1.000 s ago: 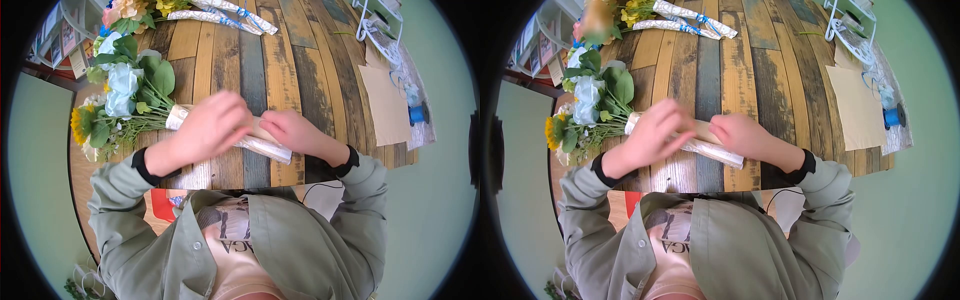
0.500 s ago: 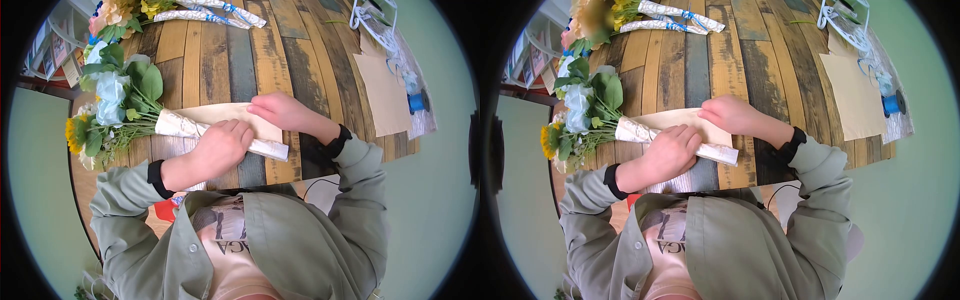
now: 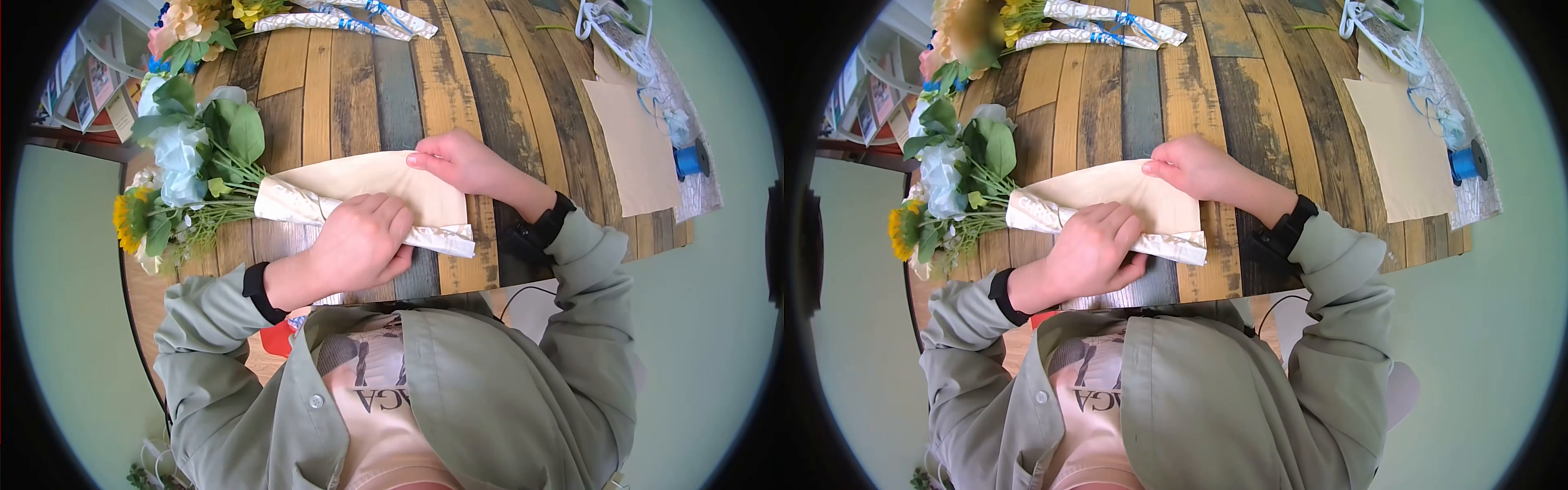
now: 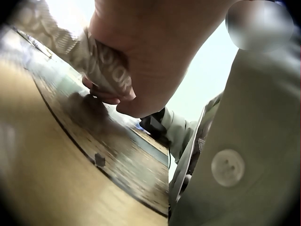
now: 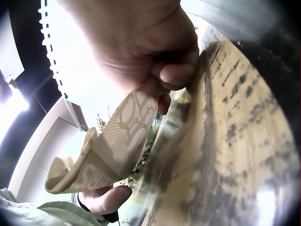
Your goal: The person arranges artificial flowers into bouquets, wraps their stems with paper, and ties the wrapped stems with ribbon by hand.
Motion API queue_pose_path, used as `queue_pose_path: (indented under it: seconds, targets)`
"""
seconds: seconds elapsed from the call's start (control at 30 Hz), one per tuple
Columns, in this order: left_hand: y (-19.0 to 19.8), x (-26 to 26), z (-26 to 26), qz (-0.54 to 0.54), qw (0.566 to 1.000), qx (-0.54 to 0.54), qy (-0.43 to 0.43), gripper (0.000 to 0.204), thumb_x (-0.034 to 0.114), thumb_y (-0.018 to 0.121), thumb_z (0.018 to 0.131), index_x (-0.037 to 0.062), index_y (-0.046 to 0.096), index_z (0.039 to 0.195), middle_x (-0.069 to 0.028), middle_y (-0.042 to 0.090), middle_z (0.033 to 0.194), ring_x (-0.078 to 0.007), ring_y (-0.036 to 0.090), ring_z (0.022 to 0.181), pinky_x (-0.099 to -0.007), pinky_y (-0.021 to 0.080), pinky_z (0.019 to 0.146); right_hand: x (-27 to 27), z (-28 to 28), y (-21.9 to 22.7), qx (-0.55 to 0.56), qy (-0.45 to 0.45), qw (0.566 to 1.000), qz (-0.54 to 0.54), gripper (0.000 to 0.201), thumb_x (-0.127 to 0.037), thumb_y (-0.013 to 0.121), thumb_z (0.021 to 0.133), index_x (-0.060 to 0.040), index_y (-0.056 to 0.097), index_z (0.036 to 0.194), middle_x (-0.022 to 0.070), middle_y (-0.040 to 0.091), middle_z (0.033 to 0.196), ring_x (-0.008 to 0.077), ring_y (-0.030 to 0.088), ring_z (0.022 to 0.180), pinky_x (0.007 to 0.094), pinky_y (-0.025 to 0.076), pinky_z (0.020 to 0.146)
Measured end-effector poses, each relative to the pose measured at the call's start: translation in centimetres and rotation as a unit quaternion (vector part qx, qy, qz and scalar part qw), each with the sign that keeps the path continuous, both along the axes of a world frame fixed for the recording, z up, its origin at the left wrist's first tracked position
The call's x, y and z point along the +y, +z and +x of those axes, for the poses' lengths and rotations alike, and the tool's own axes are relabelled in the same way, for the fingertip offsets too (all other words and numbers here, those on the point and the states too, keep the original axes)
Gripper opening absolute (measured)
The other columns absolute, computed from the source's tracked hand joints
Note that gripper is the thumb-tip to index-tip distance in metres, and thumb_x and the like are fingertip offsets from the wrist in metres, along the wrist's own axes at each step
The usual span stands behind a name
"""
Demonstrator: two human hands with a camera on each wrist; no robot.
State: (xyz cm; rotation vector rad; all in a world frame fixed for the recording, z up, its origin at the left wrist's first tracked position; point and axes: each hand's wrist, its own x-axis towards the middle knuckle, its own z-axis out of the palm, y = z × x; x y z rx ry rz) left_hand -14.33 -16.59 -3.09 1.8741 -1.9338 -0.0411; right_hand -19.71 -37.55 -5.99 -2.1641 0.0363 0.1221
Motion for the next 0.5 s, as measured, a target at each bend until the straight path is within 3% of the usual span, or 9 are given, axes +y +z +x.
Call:
queue_pose_path:
  seconds: [0.03,0.1,0.3,0.4,0.47,0.5]
  targets:
    - [0.1,0.1,0.0,0.004,1.000,0.005,-0.006,0.024,0.012,0.064,0.065,0.0018,0.048,0.080,-0.0126,0.049,0.074,-0.0299,0.053,0.066,-0.0388,0.045,0.060,0.0,-0.1,0.2,-0.002,0.002,1.000,0.000,0.031,-0.026,0.054,0.091,0.0012,0.057,0.076,0.0154,0.049,0.059,0.0249,0.044,0.052,0.0347,0.037,0.052]
    - [0.0,0.1,0.4,0.012,1.000,0.018,-0.012,0.026,0.013,0.064,0.064,0.0011,0.048,0.081,-0.0131,0.050,0.075,-0.0306,0.053,0.070,-0.0387,0.045,0.063,0.0,0.2,0.7,-0.036,0.002,0.998,-0.051,0.029,-0.026,0.056,0.088,-0.0003,0.061,0.076,0.0182,0.057,0.067,0.0335,0.055,0.063,0.0388,0.042,0.056]
    - [-1.2,0.6,1.2,0.012,0.999,0.037,-0.037,0.030,0.012,0.064,0.063,-0.0003,0.049,0.086,-0.0145,0.052,0.083,-0.0316,0.054,0.079,-0.0394,0.045,0.072,1.1,-0.6,2.6,-0.106,-0.003,0.989,-0.101,0.025,-0.024,0.054,0.089,-0.0031,0.060,0.077,0.0176,0.057,0.068,0.0350,0.056,0.065,0.0409,0.043,0.057]
    - [-0.4,0.9,1.3,-0.013,0.998,-0.029,-0.055,0.033,0.013,0.061,0.067,-0.0007,0.053,0.095,-0.0121,0.051,0.088,-0.0269,0.052,0.085,-0.0363,0.044,0.076,1.1,-0.9,2.6,-0.142,-0.005,0.979,-0.145,0.024,-0.025,0.054,0.089,-0.0045,0.059,0.078,0.0162,0.057,0.068,0.0353,0.056,0.065,0.0414,0.043,0.056]
    - [0.0,1.2,1.3,-0.063,0.982,-0.177,-0.028,0.037,0.014,0.056,0.072,-0.0008,0.054,0.105,-0.0091,0.049,0.092,-0.0225,0.051,0.088,-0.0326,0.042,0.079,1.3,-1.1,3.0,-0.157,-0.005,0.977,-0.143,0.024,-0.026,0.055,0.089,-0.0050,0.059,0.079,0.0161,0.057,0.067,0.0355,0.056,0.064,0.0418,0.043,0.055]
    - [0.0,1.6,0.7,-0.065,0.981,-0.181,-0.030,0.037,0.014,0.056,0.072,-0.0008,0.054,0.105,-0.0091,0.049,0.092,-0.0225,0.051,0.088,-0.0326,0.042,0.079,1.5,-1.5,3.0,-0.171,-0.005,0.975,-0.143,0.023,-0.026,0.055,0.089,-0.0054,0.058,0.079,0.0161,0.057,0.067,0.0356,0.055,0.063,0.0421,0.043,0.054]
